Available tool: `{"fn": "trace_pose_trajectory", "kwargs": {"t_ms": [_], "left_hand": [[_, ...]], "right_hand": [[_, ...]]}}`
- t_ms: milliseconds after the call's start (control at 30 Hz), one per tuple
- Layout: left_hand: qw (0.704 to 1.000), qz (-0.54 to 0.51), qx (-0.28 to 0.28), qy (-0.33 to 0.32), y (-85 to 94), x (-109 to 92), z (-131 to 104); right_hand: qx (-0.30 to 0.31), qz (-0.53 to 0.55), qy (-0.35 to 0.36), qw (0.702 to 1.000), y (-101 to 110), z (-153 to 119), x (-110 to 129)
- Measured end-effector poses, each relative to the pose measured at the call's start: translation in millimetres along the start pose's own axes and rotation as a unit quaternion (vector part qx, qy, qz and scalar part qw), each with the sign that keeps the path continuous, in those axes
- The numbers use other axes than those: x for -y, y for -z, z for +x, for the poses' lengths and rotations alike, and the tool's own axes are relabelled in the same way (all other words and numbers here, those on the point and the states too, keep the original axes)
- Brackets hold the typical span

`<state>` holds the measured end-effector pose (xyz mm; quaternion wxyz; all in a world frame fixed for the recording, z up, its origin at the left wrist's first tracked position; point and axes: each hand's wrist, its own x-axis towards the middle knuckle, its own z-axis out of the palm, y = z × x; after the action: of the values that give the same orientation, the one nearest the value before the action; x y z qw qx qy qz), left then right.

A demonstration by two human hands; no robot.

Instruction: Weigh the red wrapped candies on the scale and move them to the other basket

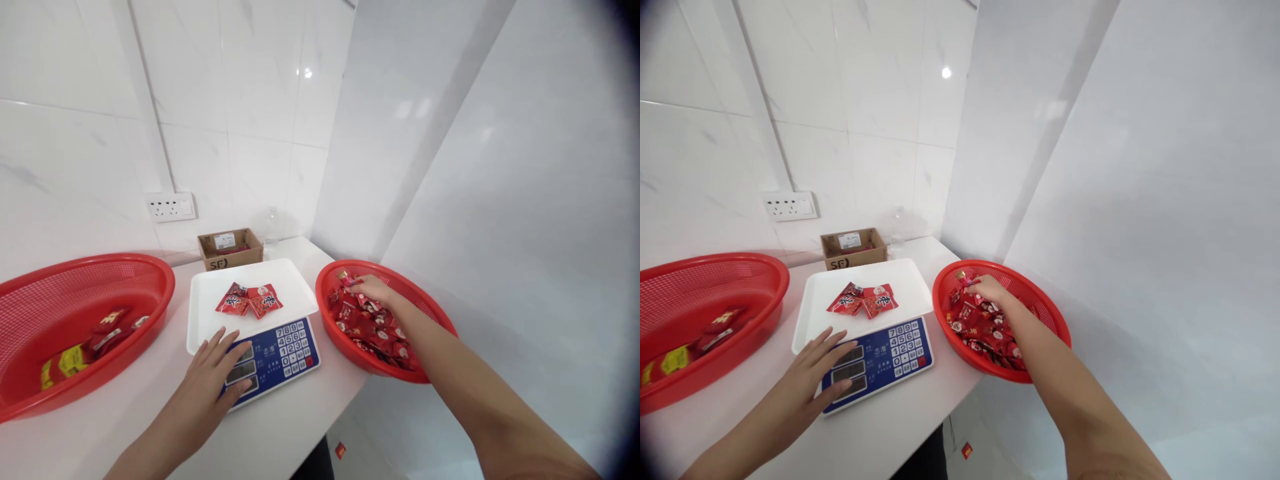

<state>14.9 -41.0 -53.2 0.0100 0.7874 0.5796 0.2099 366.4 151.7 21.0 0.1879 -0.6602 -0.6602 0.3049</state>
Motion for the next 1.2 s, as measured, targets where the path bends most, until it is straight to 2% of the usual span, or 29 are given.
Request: {"fn": "trace_pose_trajectory", "kwargs": {"t_ms": [167, 267, 367, 467, 567, 733, 867, 1000, 1100, 1200], "left_hand": [[1.0, -0.007, 0.003, 0.005, 1.8, -2.4, 0.4], [1.0, -0.011, 0.022, 0.011, 8.1, -8.0, 1.6], [0.999, -0.01, 0.04, 0.019, 15.8, -13.9, 2.5], [0.999, -0.009, 0.044, 0.024, 22.3, -17.1, 1.9], [0.998, -0.01, 0.055, 0.037, 27.8, -17.3, -0.4], [0.995, -0.01, 0.074, 0.065, 36.2, -14.8, -4.9], [0.994, -0.012, 0.079, 0.073, 39.9, -13.2, -7.3], [0.994, -0.016, 0.082, 0.072, 39.9, -13.8, -7.0], [0.995, -0.024, 0.076, 0.064, 38.1, -15.0, -6.0], [0.995, -0.03, 0.077, 0.059, 36.3, -15.9, -5.4]], "right_hand": [[0.028, 0.154, 0.02, 0.987, 2.2, -4.3, 14.1], [0.068, 0.224, 0.051, 0.971, -8.0, 0.5, 30.9], [0.112, 0.266, 0.113, 0.951, -26.0, 3.0, 58.0], [0.155, 0.225, 0.163, 0.948, -49.5, 2.8, 88.3], [0.196, 0.165, 0.181, 0.95, -73.9, 4.4, 111.6], [0.21, 0.111, 0.192, 0.952, -100.2, 12.6, 127.3], [0.17, 0.064, 0.202, 0.962, -101.4, 15.5, 129.4], [0.115, -0.028, 0.204, 0.972, -95.0, 14.7, 126.2], [0.07, -0.116, 0.196, 0.971, -91.0, 13.0, 120.7], [0.059, -0.178, 0.188, 0.964, -87.9, 10.9, 115.4]]}}
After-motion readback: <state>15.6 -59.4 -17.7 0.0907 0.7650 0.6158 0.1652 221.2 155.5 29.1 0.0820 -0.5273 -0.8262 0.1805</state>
